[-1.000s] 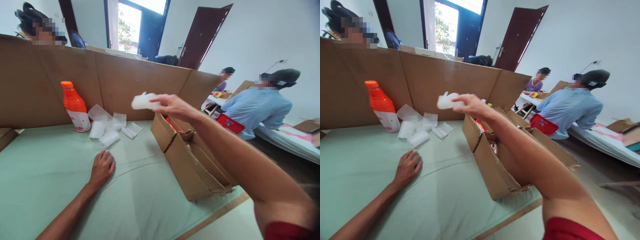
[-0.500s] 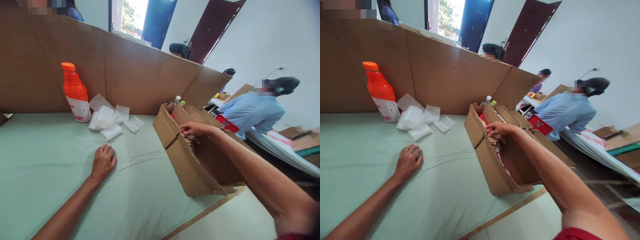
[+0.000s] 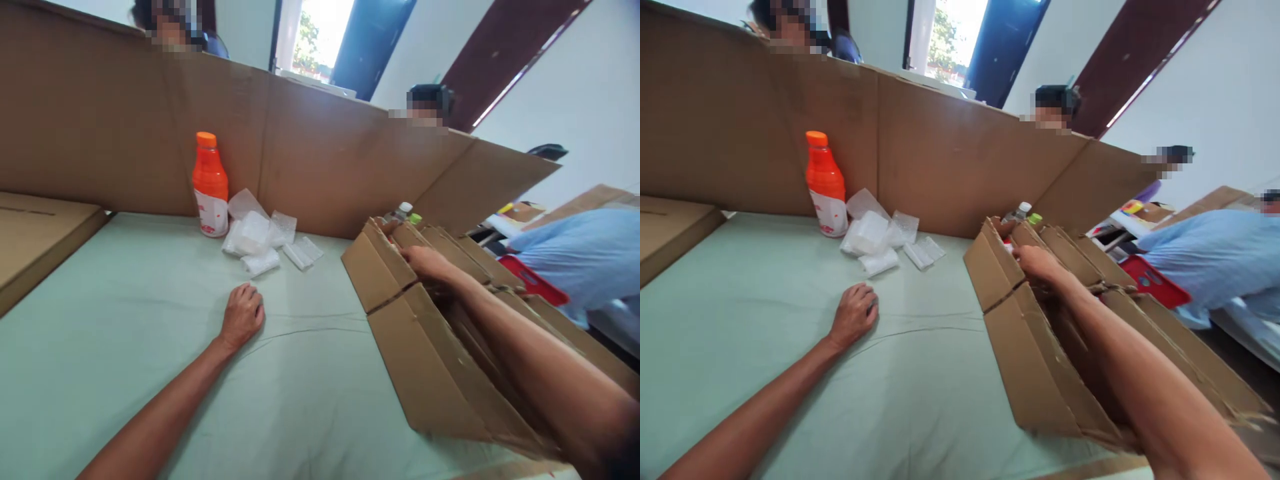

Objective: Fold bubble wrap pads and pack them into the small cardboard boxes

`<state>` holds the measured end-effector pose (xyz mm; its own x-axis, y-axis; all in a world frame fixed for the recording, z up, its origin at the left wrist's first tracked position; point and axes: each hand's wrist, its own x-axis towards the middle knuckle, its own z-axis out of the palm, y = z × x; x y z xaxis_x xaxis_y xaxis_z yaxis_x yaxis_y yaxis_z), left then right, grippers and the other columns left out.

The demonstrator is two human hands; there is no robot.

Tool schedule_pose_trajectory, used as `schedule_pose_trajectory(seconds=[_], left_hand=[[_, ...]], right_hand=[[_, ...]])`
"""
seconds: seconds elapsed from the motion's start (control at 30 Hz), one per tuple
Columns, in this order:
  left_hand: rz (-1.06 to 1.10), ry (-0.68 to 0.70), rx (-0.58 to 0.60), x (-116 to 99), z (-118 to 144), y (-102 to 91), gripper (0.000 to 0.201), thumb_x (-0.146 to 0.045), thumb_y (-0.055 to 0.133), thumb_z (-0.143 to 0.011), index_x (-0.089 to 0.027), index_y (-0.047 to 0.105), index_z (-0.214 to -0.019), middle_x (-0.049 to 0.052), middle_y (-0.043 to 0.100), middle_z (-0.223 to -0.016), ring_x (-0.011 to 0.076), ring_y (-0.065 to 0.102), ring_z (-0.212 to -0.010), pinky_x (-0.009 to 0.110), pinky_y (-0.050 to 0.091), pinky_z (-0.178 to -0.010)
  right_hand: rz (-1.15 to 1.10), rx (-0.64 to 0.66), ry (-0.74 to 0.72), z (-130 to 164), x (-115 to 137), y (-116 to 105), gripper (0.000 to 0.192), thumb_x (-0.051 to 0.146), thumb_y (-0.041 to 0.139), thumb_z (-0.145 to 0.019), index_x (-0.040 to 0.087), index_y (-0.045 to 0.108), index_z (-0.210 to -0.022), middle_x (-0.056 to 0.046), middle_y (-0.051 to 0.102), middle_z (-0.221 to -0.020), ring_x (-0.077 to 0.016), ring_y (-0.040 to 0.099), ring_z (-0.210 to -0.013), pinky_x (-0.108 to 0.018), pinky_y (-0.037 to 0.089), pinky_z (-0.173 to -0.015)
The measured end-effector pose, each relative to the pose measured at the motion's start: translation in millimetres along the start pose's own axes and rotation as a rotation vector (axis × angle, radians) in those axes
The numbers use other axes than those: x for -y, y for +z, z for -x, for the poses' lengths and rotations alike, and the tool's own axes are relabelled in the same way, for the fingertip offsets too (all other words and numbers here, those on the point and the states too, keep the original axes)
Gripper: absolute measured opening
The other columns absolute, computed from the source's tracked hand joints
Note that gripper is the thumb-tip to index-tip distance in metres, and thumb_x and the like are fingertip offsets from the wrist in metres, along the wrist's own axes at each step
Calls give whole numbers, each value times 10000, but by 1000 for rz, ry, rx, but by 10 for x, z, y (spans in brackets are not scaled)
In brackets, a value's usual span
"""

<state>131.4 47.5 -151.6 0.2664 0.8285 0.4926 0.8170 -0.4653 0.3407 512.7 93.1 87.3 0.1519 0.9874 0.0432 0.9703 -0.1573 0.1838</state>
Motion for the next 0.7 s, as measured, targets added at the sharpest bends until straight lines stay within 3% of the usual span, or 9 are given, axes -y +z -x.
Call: schedule_pose_trajectory(seconds=[0.07,0.17,0.23,0.33,0.43,0.53,0.6,0.7], left_hand=[[21,-15,6,2,-9,6,137,-139,577,-833,-206,691,-866,124,688,-1110,322,552,-1197,492,453,-1050],[63,-33,16,9,-19,13,150,-122,573,-820,-205,690,-864,134,680,-1114,324,546,-1197,500,449,-1047],[91,-44,23,16,-23,15,154,-120,564,-825,-200,688,-870,140,675,-1112,323,548,-1176,504,448,-1040],[129,-56,26,22,-29,17,160,-119,562,-823,-206,683,-881,132,667,-1110,311,558,-1129,506,451,-1018],[150,-68,17,22,-43,21,157,-107,581,-797,-212,671,-872,117,663,-1095,296,566,-1094,497,456,-997],[162,-79,14,32,-68,35,138,-99,598,-783,-211,652,-842,104,665,-1068,278,573,-1069,467,461,-988],[170,-87,22,45,-85,50,131,-94,608,-778,-205,646,-837,106,665,-1067,273,572,-1070,453,460,-992],[181,-100,41,66,-101,68,135,-98,617,-777,-198,648,-862,119,660,-1084,279,564,-1082,458,450,-1002]], right_hand=[[-27,-58,65,40,-56,-244,117,169,663,-804,180,692,-692,-182,734,-747,-188,594,-571,-323,389,-544],[-280,-279,71,87,80,-694,117,275,633,-848,183,664,-784,-157,715,-772,-167,558,-598,-324,401,-567],[-514,-346,-43,32,416,-924,110,282,669,-812,172,661,-812,-117,707,-784,-149,576,-633,-299,430,-598],[-700,-239,-222,-271,1207,-991,142,193,670,-770,133,688,-898,-88,720,-840,-155,647,-709,-275,502,-675],[-630,-87,-331,-689,2066,-721,182,150,612,-826,92,697,-976,-96,732,-877,-162,676,-731,-254,526,-682],[-501,35,-377,-945,2758,-275,303,184,613,-880,85,671,-1160,-123,748,-960,-208,713,-825,-297,554,-754],[-462,18,-419,-973,3084,42,492,246,658,-880,123,584,-1351,-158,716,-1175,-274,696,-1038,-379,540,-902],[-395,-4,-516,-897,3406,457,604,295,608,-925,223,457,-1505,-157,486,-1533,-344,506,-1358,-509,395,-1109]])
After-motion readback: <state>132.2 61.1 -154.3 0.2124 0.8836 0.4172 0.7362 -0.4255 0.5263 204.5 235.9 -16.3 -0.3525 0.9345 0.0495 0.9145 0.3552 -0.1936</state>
